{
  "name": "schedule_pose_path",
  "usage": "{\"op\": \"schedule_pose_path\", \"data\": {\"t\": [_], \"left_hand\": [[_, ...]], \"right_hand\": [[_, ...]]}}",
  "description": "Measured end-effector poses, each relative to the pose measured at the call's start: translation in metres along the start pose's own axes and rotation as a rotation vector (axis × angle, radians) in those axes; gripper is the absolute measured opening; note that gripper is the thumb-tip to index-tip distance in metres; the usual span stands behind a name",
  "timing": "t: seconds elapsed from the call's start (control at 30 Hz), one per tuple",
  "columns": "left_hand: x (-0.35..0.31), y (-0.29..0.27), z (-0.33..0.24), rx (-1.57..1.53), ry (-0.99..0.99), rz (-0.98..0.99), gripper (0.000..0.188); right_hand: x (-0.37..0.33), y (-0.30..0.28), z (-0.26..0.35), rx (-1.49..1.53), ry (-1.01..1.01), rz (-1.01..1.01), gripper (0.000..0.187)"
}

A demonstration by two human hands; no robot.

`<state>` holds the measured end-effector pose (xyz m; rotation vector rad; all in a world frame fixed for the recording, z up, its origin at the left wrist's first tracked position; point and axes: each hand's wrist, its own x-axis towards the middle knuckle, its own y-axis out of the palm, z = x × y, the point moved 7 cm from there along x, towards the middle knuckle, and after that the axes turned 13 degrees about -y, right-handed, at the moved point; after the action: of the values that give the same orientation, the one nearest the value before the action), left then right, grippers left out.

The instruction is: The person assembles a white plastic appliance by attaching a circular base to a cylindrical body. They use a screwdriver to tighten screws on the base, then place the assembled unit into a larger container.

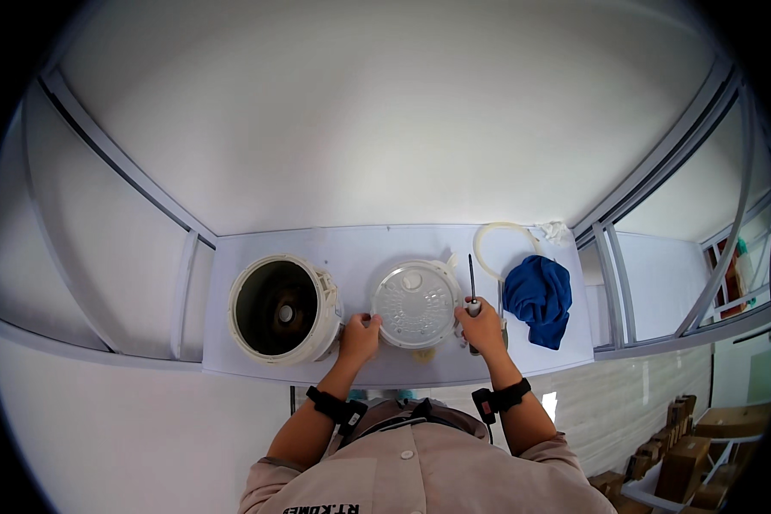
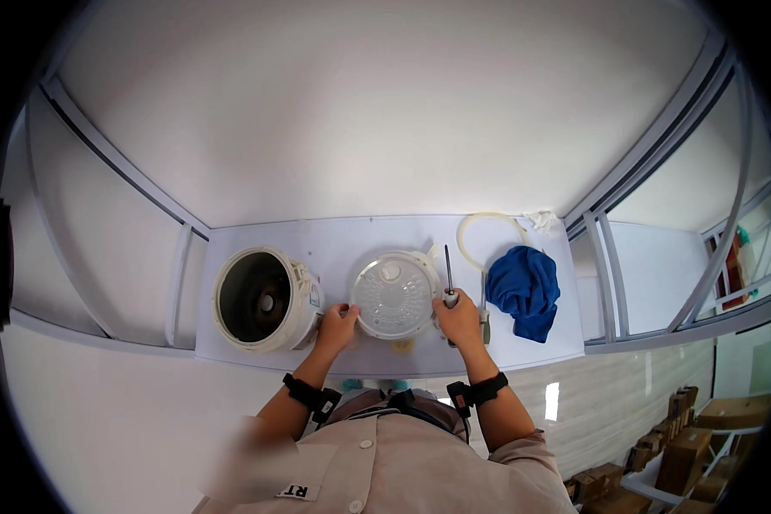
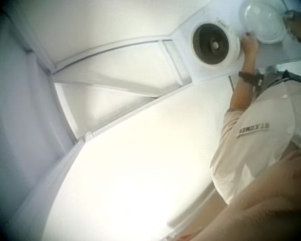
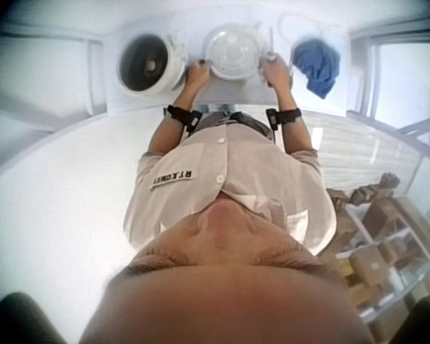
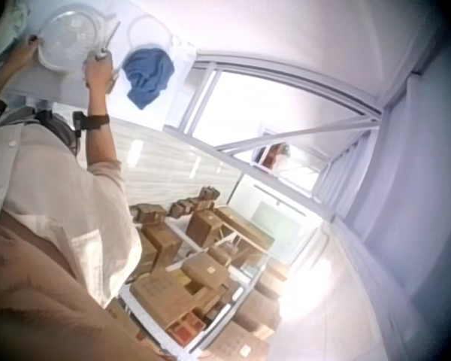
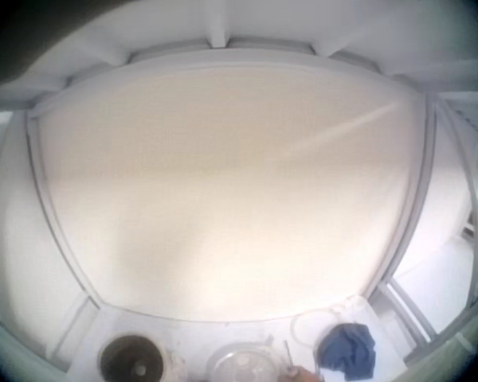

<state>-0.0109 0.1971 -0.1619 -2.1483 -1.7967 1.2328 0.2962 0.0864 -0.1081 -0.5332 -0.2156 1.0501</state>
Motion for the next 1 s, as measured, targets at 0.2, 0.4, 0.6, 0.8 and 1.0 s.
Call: {"op": "schedule_pose_path", "data": {"t": [0.2,0.4,0.6,0.8,1.0], "left_hand": [[0.005,0.002,0.001,-0.028,0.035,0.019,0.054],[-0.014,-0.005,-0.022,0.06,0.053,0.011,0.049],[-0.015,-0.005,-0.024,0.17,0.057,-0.025,0.043],[-0.023,-0.007,-0.034,0.253,0.123,-0.08,0.04],[-0.018,-0.01,-0.026,0.209,0.13,-0.107,0.04]], "right_hand": [[0.007,0.004,-0.008,0.043,-0.009,0.011,0.048],[0.006,0.007,-0.016,0.063,-0.008,-0.002,0.048],[0.006,0.004,-0.016,0.133,0.052,0.012,0.045],[0.01,0.006,-0.038,0.021,-0.102,-0.046,0.04],[0.003,-0.003,0.0,-0.095,-0.039,-0.036,0.045]]}}
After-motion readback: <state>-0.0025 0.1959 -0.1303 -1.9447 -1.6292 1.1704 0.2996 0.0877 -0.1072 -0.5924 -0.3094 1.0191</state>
